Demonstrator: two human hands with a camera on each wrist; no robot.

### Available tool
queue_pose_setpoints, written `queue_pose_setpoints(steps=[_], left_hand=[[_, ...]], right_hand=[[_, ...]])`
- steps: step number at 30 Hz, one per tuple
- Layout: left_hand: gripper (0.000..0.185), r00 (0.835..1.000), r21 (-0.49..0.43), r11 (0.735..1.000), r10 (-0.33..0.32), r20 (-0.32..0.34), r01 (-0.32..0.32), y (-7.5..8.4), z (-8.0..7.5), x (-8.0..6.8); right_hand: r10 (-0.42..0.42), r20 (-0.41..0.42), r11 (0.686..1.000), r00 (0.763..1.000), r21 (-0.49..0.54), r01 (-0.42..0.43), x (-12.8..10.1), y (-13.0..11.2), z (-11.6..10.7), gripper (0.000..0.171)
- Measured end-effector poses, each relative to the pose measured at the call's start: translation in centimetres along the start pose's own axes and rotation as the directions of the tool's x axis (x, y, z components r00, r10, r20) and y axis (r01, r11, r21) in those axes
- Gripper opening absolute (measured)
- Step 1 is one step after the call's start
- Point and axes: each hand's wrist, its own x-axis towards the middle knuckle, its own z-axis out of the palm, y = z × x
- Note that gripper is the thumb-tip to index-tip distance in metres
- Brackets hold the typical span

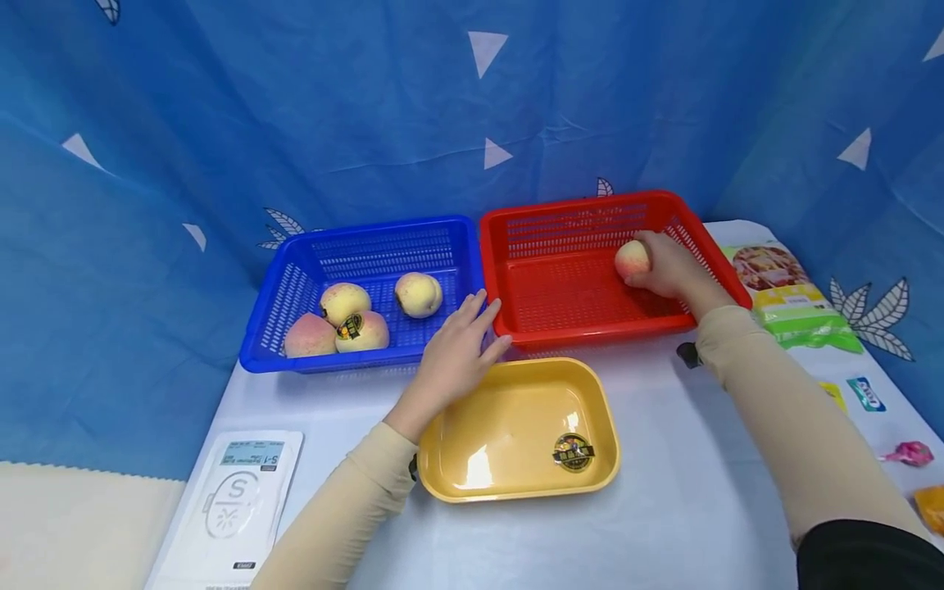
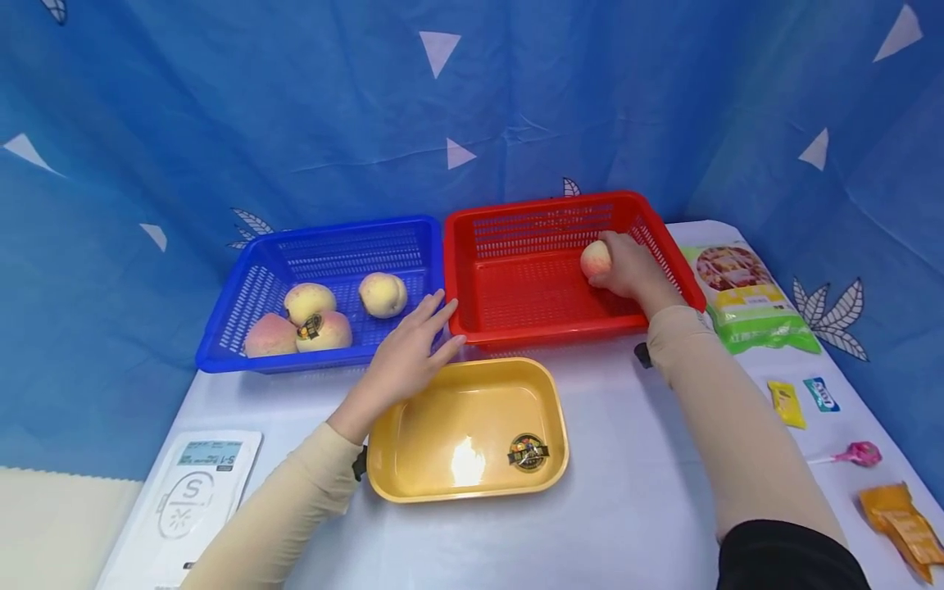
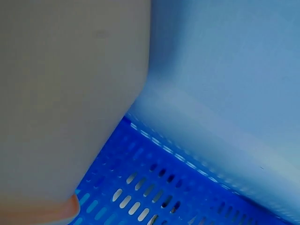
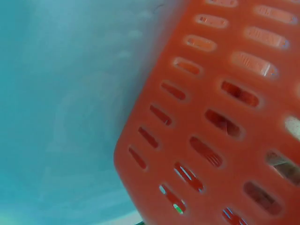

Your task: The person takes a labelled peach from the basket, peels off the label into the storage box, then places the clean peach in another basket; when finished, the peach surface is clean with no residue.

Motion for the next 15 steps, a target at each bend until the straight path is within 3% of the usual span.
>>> queue_pose_setpoints(steps=[6, 10, 15], left_hand=[[0.064, 1.0, -0.04, 0.999, -0.002, -0.019, 0.002, 0.0, -0.2, -0.2], [0.064, 0.998, -0.089, 0.996, -0.012, -0.059, 0.007, -0.4, -1.1, -1.2], [0.068, 0.987, -0.13, 0.989, -0.083, -0.139, 0.065, -2.8, -3.5, -3.7]], right_hand=[[-0.041, -0.016, 0.999, 0.999, -0.034, 0.041, -0.5, -0.1, -0.2, 0.088], [-0.07, -0.038, 0.996, 0.997, -0.062, 0.068, -1.0, -0.6, -0.3, 0.085], [-0.109, -0.053, 0.991, 0.993, -0.088, 0.104, -2.3, -2.5, -0.8, 0.085]])
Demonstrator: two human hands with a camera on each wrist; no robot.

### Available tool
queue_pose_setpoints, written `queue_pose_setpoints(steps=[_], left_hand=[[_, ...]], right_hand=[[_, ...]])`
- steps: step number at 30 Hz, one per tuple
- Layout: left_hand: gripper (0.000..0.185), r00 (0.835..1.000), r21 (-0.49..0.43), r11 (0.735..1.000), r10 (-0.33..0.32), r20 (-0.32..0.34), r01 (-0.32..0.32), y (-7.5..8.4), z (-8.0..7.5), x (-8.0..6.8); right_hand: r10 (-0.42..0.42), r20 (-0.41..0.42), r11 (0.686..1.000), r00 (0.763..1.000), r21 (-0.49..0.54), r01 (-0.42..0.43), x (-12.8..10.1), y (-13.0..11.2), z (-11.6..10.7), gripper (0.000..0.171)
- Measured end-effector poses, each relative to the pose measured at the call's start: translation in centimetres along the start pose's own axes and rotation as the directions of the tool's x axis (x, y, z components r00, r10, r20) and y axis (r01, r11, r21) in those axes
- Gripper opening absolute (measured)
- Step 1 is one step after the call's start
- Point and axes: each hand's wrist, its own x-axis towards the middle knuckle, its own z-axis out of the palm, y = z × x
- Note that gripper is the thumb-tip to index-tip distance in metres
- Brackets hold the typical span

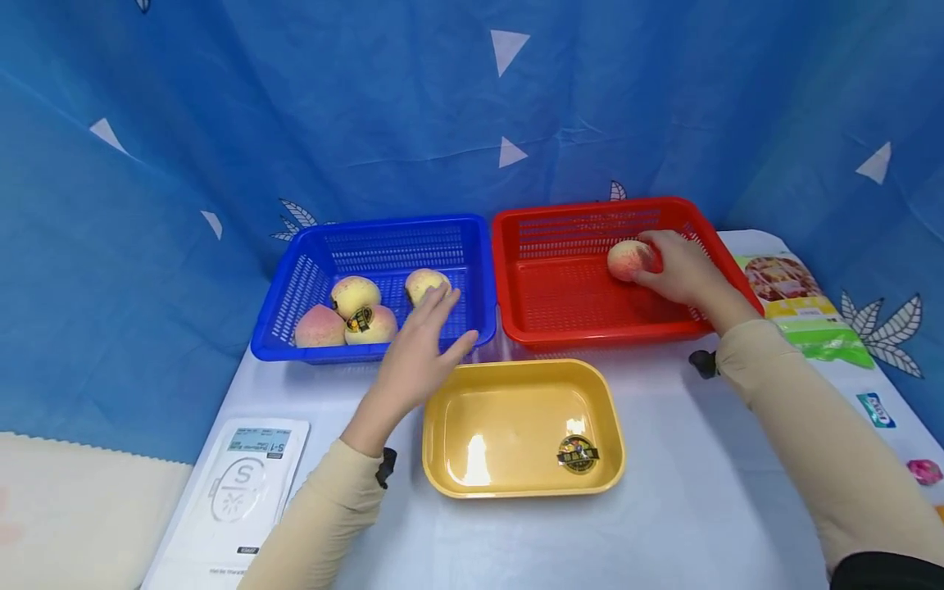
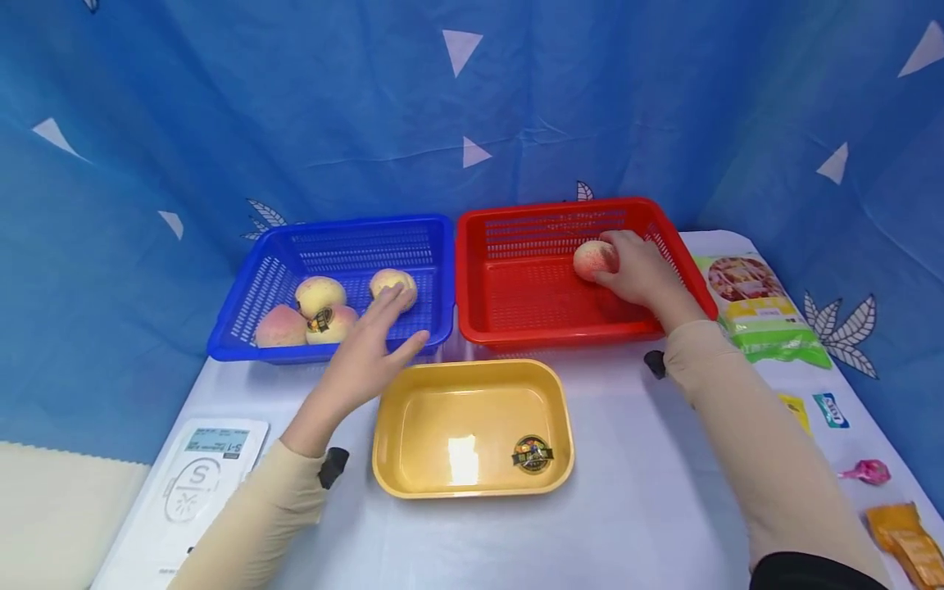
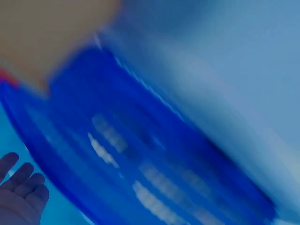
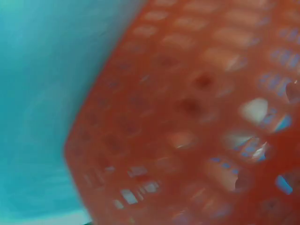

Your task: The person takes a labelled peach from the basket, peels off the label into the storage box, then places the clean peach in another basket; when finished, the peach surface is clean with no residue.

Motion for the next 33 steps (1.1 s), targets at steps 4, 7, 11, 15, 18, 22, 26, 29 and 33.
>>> queue_pose_setpoints(steps=[4, 7, 11, 15, 18, 22, 26, 29, 33], left_hand=[[0.077, 0.993, -0.005, 0.995, -0.103, -0.056, 0.103, -3.0, -2.8, -1.7], [0.086, 0.98, -0.006, 0.983, -0.184, -0.081, 0.184, -5.5, -4.6, -2.9], [0.098, 0.956, 0.001, 0.962, -0.273, -0.105, 0.274, -8.5, -6.5, -4.1], [0.109, 0.931, 0.012, 0.937, -0.345, -0.12, 0.348, -11.0, -8.0, -5.0], [0.114, 0.907, 0.009, 0.911, -0.408, -0.107, 0.411, -12.4, -8.5, -5.3], [0.12, 0.88, 0.004, 0.882, -0.469, -0.077, 0.471, -13.6, -8.5, -5.4], [0.126, 0.874, 0.003, 0.876, -0.48, -0.072, 0.482, -13.9, -8.4, -5.4], [0.129, 0.873, 0.006, 0.875, -0.483, -0.067, 0.485, -13.9, -8.5, -5.3], [0.131, 0.868, 0.007, 0.869, -0.493, -0.056, 0.494, -13.6, -8.7, -5.3]], right_hand=[[-0.065, -0.011, 0.998, 0.998, 0.0, 0.065, -1.1, -2.6, -0.4, 0.083], [-0.136, -0.012, 0.991, 0.991, 0.002, 0.136, -1.8, -5.1, -0.3, 0.078], [-0.244, 0.003, 0.97, 0.97, 0.018, 0.244, -2.2, -8.7, 0.3, 0.073], [-0.337, 0.042, 0.941, 0.94, 0.044, 0.336, -1.8, -12.5, 1.1, 0.07], [-0.37, 0.088, 0.929, 0.925, 0.046, 0.368, -1.3, -15.3, 1.8, 0.072], [-0.392, 0.154, 0.92, 0.907, 0.056, 0.388, -0.1, -18.5, 3.1, 0.074], [-0.404, 0.206, 0.914, 0.891, 0.065, 0.4, 1.1, -20.9, 4.7, 0.073], [-0.408, 0.234, 0.913, 0.883, 0.076, 0.401, 1.6, -22.2, 6.1, 0.072], [-0.411, 0.244, 0.912, 0.878, 0.112, 0.395, 1.7, -23.4, 8.1, 0.071]])
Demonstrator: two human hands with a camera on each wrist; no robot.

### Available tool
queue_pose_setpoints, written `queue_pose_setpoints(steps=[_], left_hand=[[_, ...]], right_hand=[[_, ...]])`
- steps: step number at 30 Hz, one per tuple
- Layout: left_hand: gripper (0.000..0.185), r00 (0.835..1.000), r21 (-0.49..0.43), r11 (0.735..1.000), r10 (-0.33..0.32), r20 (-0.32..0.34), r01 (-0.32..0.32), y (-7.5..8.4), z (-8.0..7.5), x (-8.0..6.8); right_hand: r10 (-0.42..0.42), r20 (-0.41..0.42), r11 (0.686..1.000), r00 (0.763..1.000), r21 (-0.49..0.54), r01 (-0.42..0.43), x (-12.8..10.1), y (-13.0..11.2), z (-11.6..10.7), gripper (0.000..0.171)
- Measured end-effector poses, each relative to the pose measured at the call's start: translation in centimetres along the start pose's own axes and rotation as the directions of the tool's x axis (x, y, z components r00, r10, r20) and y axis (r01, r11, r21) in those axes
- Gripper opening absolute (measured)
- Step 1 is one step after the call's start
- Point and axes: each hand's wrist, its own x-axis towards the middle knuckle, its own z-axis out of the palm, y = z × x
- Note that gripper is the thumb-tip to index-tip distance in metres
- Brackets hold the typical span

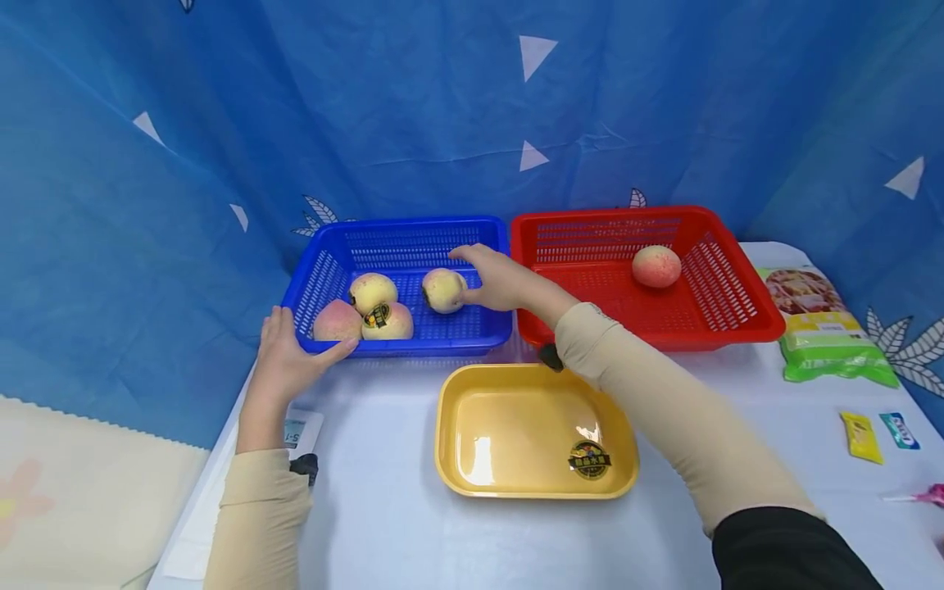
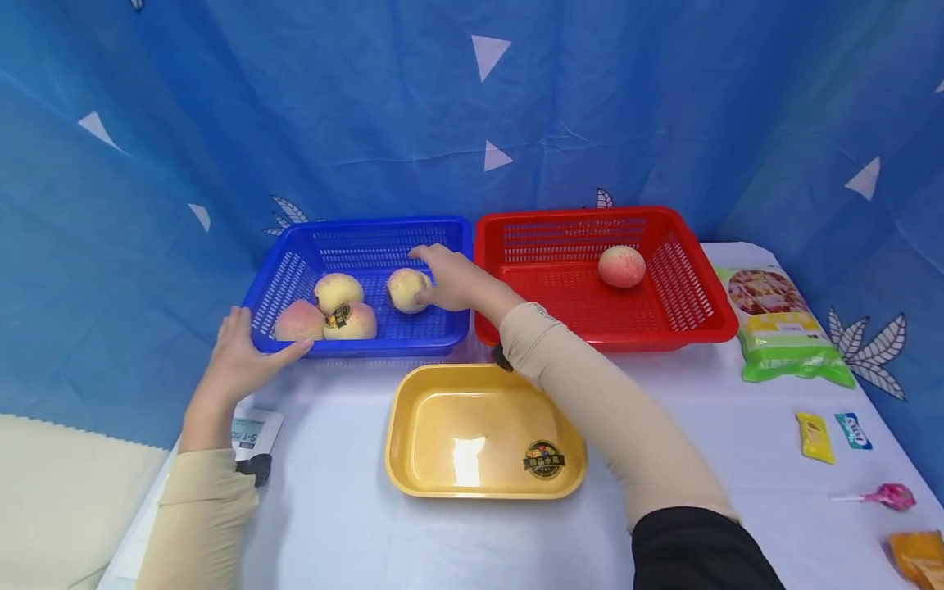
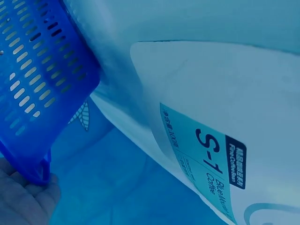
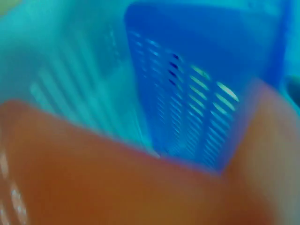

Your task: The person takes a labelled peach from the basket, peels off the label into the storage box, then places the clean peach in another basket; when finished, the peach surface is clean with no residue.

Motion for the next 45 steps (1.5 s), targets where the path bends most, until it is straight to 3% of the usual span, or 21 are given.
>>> queue_pose_setpoints(steps=[8, 15, 21, 25, 30, 39, 45], left_hand=[[0.13, 1.0, 0.009, 1.0, 0.012, -0.004, -0.012, 0.3, -0.2, 0.2], [0.132, 1.0, 0.016, 1.0, 0.008, 0.003, -0.008, 0.4, -0.2, 0.3], [0.131, 1.0, 0.021, 1.0, 0.014, 0.003, -0.014, 0.9, -0.2, 0.3], [0.13, 1.0, 0.025, 1.0, 0.014, 0.001, -0.014, 0.9, -0.3, 0.3], [0.131, 1.0, 0.027, 1.0, 0.016, -0.005, -0.015, 0.7, -0.2, 0.4], [0.131, 1.0, 0.018, 1.0, 0.0, 0.002, 0.0, 0.5, -0.1, 0.3], [0.131, 1.0, 0.021, 1.0, -0.018, 0.017, 0.018, 0.1, -0.1, 0.1]], right_hand=[[-0.037, -0.061, 0.999, 0.997, -0.039, 0.035, 1.8, -0.7, 3.3, 0.063], [-0.026, -0.048, 0.993, 0.999, -0.115, 0.02, 3.0, -0.8, 4.8, 0.067], [0.027, -0.075, 0.987, 0.997, -0.154, -0.038, 3.1, -0.6, 5.5, 0.079], [0.049, -0.11, 0.986, 0.993, -0.151, -0.066, 3.1, -0.5, 5.7, 0.077], [0.037, -0.097, 0.985, 0.995, -0.166, -0.053, 3.4, -0.5, 6.0, 0.074], [0.059, -0.028, 0.973, 0.998, -0.223, -0.063, 3.4, -0.9, 6.3, 0.093], [-0.004, -0.037, 0.977, 0.999, -0.215, -0.004, 3.1, -1.2, 6.1, 0.092]])
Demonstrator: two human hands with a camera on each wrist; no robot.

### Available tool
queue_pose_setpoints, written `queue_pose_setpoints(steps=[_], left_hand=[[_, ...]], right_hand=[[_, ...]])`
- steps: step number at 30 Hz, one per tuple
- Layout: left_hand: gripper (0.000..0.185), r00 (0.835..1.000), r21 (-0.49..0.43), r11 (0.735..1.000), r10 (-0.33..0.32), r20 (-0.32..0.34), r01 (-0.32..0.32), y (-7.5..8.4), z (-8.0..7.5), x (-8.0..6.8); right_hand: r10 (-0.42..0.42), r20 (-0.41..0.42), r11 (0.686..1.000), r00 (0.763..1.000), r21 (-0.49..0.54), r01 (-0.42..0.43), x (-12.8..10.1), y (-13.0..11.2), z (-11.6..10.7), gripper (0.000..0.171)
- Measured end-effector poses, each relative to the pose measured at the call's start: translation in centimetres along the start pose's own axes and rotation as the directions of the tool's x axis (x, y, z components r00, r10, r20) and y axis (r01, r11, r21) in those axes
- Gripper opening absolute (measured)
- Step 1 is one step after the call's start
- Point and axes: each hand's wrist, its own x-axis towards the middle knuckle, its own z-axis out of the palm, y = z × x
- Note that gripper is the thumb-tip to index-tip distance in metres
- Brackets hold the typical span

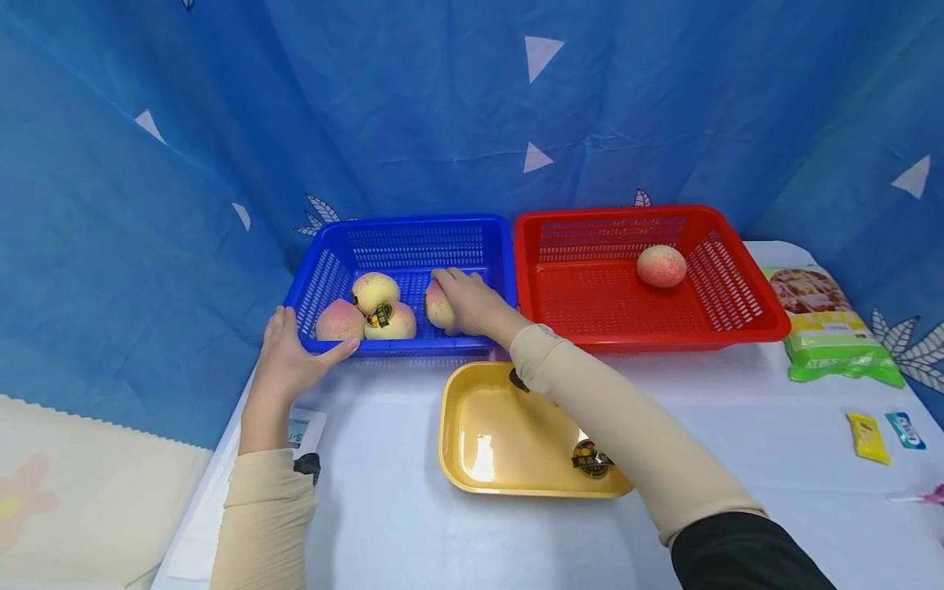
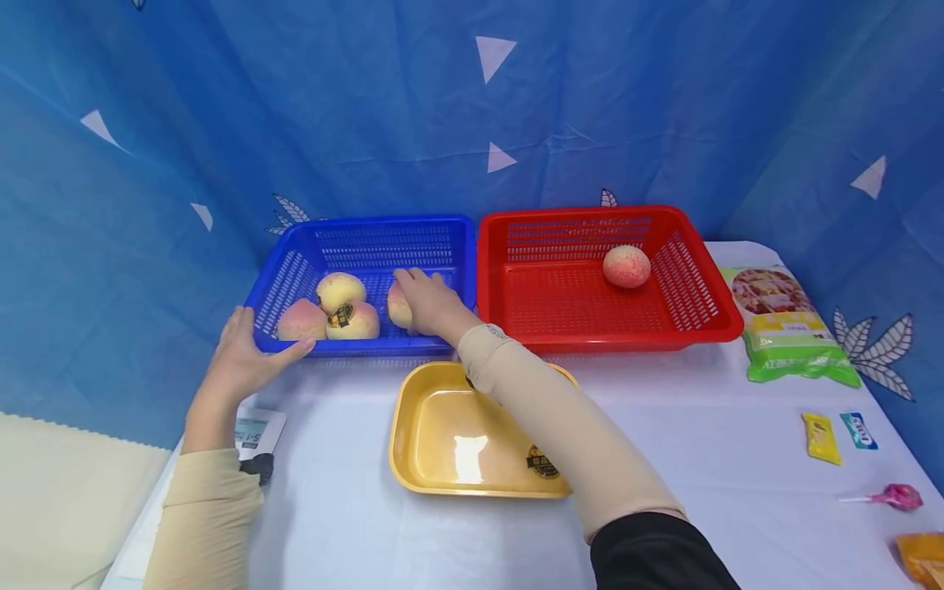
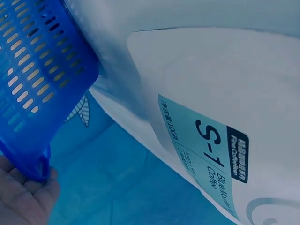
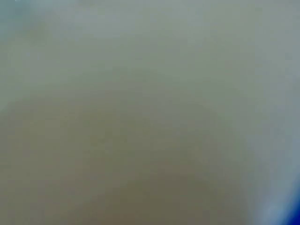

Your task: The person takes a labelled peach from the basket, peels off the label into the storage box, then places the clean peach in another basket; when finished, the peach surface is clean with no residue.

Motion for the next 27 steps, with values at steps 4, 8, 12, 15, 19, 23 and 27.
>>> queue_pose_setpoints(steps=[4, 8, 12, 15, 19, 23, 27], left_hand=[[0.131, 1.0, 0.005, 1.0, 0.008, 0.004, -0.008, 0.0, -0.1, -0.1], [0.131, 1.0, 0.006, 1.0, 0.003, 0.006, -0.003, -0.1, -0.1, -0.2], [0.131, 1.0, -0.005, 1.0, -0.005, 0.004, 0.005, -0.2, 0.0, -0.1], [0.131, 1.0, -0.014, 1.0, -0.011, -0.002, 0.011, -0.2, 0.0, -0.1], [0.13, 1.0, -0.024, 1.0, -0.02, -0.019, 0.019, -0.1, 0.0, -0.2], [0.129, 0.999, -0.033, 0.999, -0.022, -0.042, 0.021, 0.3, 0.1, -0.4], [0.122, 0.998, -0.025, 1.0, -0.004, -0.069, 0.003, 0.7, 0.1, -0.7]], right_hand=[[-0.035, -0.065, 0.996, 0.997, 0.078, 0.04, -0.9, -0.4, -1.1, 0.092], [-0.056, -0.132, 0.983, 0.99, 0.168, 0.078, -2.3, -0.7, -2.4, 0.092], [-0.066, -0.193, 0.962, 0.979, 0.248, 0.114, -4.0, -0.7, -3.6, 0.092], [-0.067, -0.225, 0.948, 0.972, 0.29, 0.132, -5.3, -0.5, -4.4, 0.093], [-0.068, -0.258, 0.923, 0.964, 0.35, 0.159, -7.1, 0.1, -5.2, 0.095], [-0.063, -0.293, 0.891, 0.954, 0.415, 0.186, -8.7, 0.8, -5.8, 0.096], [-0.048, -0.315, 0.864, 0.948, 0.463, 0.198, -10.2, 1.6, -6.2, 0.097]])
